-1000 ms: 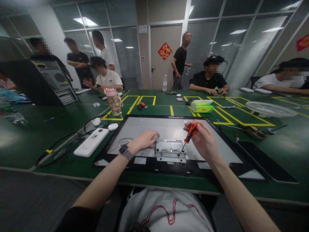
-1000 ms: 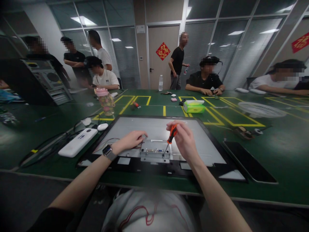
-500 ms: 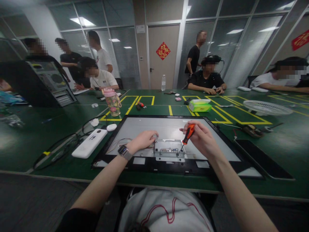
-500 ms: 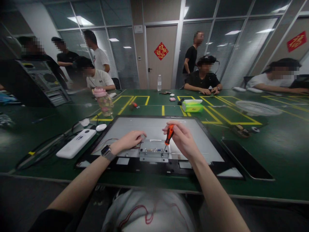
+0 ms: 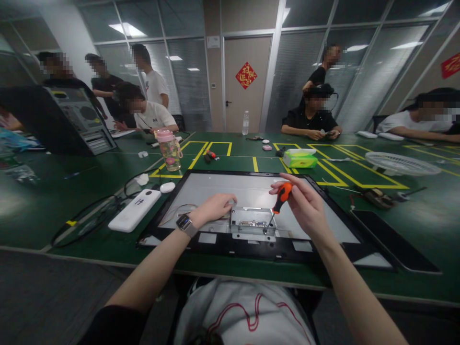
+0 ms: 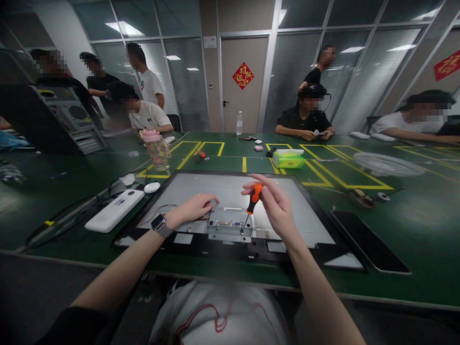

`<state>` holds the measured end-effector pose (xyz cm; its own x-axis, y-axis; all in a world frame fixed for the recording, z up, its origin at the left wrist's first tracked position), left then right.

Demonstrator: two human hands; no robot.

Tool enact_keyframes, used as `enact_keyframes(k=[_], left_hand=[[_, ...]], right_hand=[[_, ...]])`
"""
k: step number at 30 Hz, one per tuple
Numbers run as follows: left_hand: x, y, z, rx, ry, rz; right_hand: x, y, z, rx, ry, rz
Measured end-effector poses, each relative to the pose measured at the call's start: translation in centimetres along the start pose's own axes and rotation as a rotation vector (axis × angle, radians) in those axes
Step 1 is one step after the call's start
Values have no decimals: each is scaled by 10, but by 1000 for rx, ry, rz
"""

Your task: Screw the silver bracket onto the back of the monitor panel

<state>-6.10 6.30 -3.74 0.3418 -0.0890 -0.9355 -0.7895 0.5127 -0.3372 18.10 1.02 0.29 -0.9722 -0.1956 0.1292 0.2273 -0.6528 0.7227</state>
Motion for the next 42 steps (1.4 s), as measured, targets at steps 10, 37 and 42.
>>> enact_keyframes(k=[10, 37, 42], left_hand=[[0, 1, 1, 4, 0, 10], [-1, 0, 0, -1, 2, -1], [1, 1, 1, 3, 5, 4]], right_hand=[[5, 12, -8, -218, -45, -394], [3, 12, -6, -207, -96, -412], [-3, -3, -5, -7, -44, -170]])
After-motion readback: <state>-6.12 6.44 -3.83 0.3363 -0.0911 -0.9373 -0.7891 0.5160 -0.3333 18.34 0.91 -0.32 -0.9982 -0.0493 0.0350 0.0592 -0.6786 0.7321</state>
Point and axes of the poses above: each hand's wrist, its own z-axis towards the middle knuckle, its own x-axis out of the palm, y = z × x, the point moved 3 cm from there along z, towards the middle knuckle, and after that the axes turned 4 degrees about -x, right-handed, at the moved point
